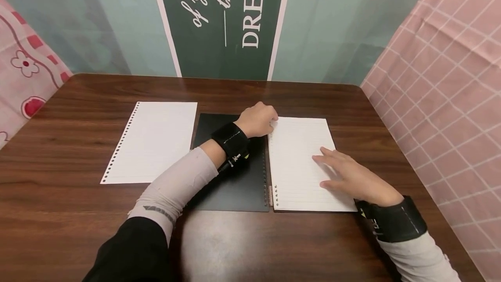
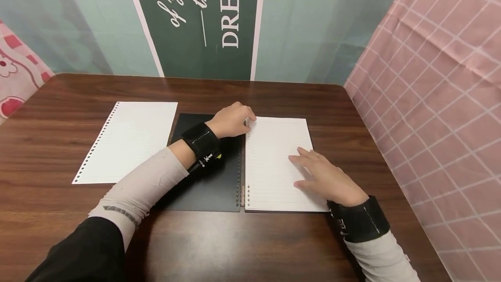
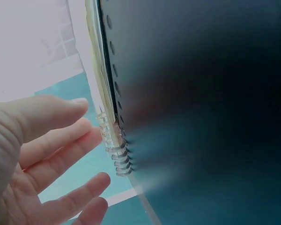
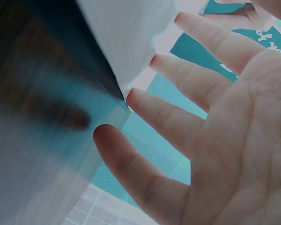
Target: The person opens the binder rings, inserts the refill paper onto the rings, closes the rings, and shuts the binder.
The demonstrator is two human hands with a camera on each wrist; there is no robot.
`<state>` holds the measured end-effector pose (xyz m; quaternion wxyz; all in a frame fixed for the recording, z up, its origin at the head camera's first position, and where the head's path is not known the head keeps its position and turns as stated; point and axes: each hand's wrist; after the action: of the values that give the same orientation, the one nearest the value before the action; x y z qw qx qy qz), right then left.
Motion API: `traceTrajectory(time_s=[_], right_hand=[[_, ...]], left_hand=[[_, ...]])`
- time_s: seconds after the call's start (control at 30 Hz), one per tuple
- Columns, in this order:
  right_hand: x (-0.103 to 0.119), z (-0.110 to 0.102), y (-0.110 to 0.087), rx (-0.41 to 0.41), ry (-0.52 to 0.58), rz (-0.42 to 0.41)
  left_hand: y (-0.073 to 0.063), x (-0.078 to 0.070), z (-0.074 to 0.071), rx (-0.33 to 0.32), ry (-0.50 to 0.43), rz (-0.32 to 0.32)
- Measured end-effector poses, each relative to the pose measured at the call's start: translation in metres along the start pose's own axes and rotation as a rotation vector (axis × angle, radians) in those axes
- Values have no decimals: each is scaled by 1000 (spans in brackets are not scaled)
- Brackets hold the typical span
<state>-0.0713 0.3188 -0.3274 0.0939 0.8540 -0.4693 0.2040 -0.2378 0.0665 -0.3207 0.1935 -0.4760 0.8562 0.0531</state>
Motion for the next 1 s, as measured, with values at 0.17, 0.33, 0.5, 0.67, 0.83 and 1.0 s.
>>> traceTrajectory(time_s=[0.17,0.33,0.5,0.67,0.83,1.0], right_hand=[[1,-2,1,10,-3,19],[2,-4,2,16,4,32],[1,-3,1,23,6,36],[0,-2,0,27,6,16],[-1,-1,0,26,43,8],[-1,-1,0,32,85,-5]], left_hand=[[1,-1,-2,-12,22,7],[2,-2,-4,-21,23,-1],[3,1,-3,-12,20,-7],[3,4,-1,8,-22,16],[3,6,-1,37,-69,35],[3,8,-1,44,-87,37]])
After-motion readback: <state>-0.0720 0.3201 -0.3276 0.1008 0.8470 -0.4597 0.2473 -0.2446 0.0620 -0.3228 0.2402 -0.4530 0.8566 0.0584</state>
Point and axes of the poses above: each hand's wrist, its own y-axis towards the middle knuckle, its own z-axis out of the palm, x = y × z, and after that the axes turned 11 degrees about -z, right-handed
